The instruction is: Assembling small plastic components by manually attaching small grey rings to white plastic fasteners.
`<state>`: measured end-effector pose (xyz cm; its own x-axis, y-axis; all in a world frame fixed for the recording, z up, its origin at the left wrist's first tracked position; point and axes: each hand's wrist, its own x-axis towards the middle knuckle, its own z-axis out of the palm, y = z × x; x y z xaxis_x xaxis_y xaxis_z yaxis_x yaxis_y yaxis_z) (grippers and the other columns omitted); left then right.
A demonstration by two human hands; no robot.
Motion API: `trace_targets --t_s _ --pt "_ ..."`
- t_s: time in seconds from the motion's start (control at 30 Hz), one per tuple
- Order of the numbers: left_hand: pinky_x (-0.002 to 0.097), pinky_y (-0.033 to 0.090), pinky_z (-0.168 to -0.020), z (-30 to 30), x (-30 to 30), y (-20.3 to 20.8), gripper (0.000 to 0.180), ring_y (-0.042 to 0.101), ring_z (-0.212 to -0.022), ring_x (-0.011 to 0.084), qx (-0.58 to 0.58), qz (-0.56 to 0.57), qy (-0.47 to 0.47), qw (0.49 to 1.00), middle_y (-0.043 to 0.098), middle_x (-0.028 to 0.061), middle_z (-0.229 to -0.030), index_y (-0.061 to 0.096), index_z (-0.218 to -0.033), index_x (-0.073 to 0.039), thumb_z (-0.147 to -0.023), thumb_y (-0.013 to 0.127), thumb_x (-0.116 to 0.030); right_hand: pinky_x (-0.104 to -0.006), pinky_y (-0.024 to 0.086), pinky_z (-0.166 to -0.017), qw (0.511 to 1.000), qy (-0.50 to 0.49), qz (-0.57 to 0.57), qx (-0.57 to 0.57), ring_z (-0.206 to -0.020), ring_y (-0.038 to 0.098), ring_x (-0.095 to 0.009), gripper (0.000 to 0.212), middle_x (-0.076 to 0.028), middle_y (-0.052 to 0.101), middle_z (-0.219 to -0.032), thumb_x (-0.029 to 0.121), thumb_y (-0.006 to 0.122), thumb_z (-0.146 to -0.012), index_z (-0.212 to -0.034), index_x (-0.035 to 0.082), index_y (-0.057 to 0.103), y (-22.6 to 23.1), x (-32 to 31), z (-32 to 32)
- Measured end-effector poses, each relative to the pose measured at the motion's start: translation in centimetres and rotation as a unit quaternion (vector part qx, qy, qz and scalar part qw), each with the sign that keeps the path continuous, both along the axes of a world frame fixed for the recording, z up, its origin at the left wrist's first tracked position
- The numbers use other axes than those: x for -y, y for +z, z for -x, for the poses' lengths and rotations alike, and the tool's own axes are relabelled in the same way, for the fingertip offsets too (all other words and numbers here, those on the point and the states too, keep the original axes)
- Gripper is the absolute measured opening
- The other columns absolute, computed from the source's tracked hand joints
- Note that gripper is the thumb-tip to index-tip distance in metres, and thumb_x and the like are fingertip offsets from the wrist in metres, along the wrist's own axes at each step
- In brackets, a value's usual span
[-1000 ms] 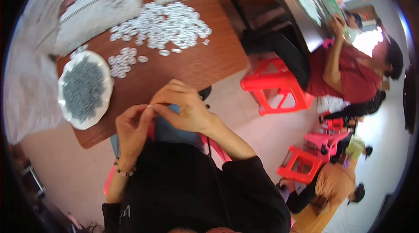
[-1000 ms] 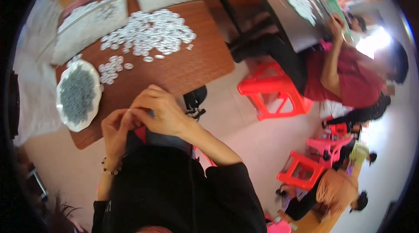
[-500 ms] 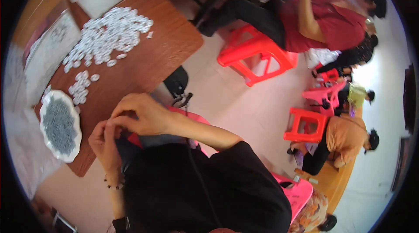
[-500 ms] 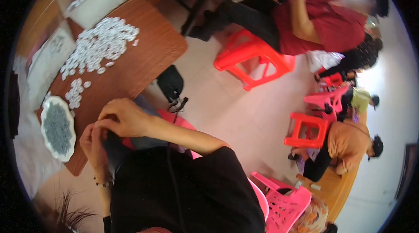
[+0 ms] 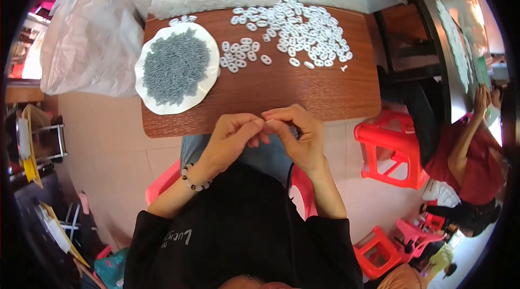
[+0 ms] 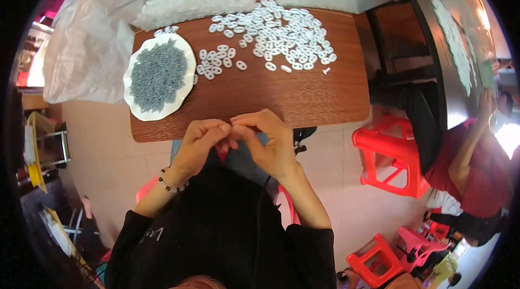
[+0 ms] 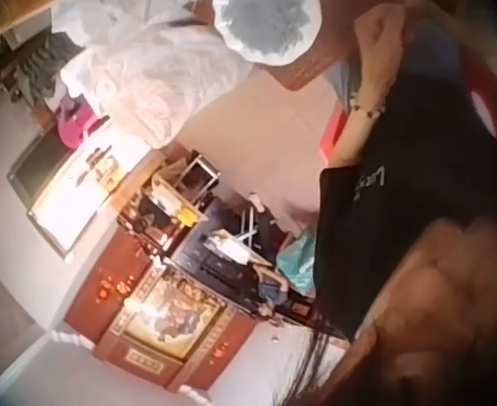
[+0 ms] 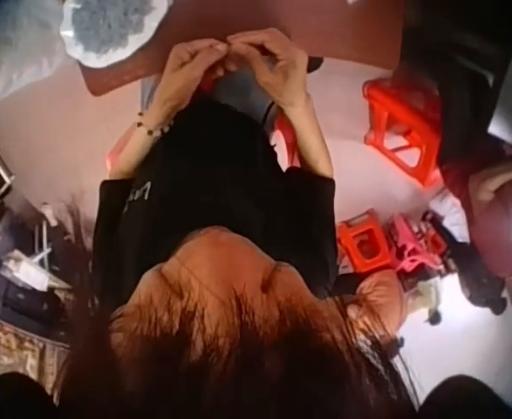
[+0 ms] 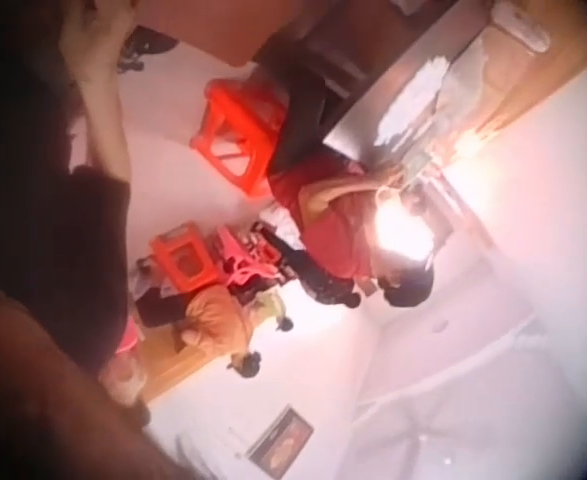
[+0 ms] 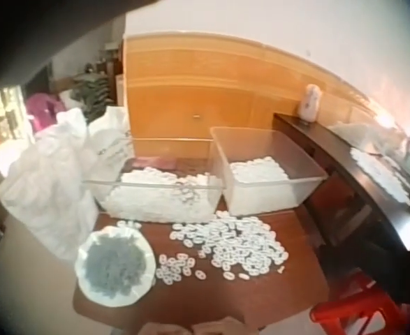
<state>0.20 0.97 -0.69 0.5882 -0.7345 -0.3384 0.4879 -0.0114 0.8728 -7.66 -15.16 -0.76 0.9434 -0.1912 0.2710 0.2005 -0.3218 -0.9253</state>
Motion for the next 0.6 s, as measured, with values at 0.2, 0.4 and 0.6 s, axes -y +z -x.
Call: trace_targets --t_s 0.2,0.4,0.6 --pt "0.0251 0.046 -0.067 -2.1 -1.9 2.8 0.011 0.059 -0.074 0.0126 0.3 -0.17 0.142 0.928 0.066 0.0062 -0.082 0.067 -0.094 -0.001 -0.086 0.065 -0.008 -0.0184 0.043 -0.056 0.98 -0.103 -0.113 -0.127 -0.064 0.055 -0.004 0.012 -0.002 0.064 -0.075 0.011 0.057 -0.096 -0.098 0.001 0.063 0.3 0.0 -0.3" --pt "0.0367 0.046 -0.077 -8.9 -5.9 3.1 0.018 0.057 -0.09 0.0291 0.602 -0.378 0.174 0.681 0.061 0.013 -0.091 0.067 -0.096 -0.004 -0.08 0.07 -0.011 -0.0177 0.042 -0.058 0.979 -0.1 -0.061 -0.166 -0.066 0.055 -0.003 0.013 -0.001 0.065 -0.076 0.012 0.057 -0.096 -0.099 0.001 0.063 -0.4 0.4 -0.4" --pt "0.0395 0.045 -0.078 -10.5 -6.4 1.6 0.016 0.055 -0.09 0.0313 0.577 -0.426 0.109 0.688 0.061 0.0127 -0.087 0.068 -0.093 -0.004 -0.08 0.07 -0.012 -0.0184 0.044 -0.061 0.979 -0.1 -0.051 -0.168 -0.072 0.058 -0.005 0.014 -0.002 0.065 -0.078 0.012 0.059 -0.095 -0.101 0.0 0.064 -0.2 -0.2 -0.6"
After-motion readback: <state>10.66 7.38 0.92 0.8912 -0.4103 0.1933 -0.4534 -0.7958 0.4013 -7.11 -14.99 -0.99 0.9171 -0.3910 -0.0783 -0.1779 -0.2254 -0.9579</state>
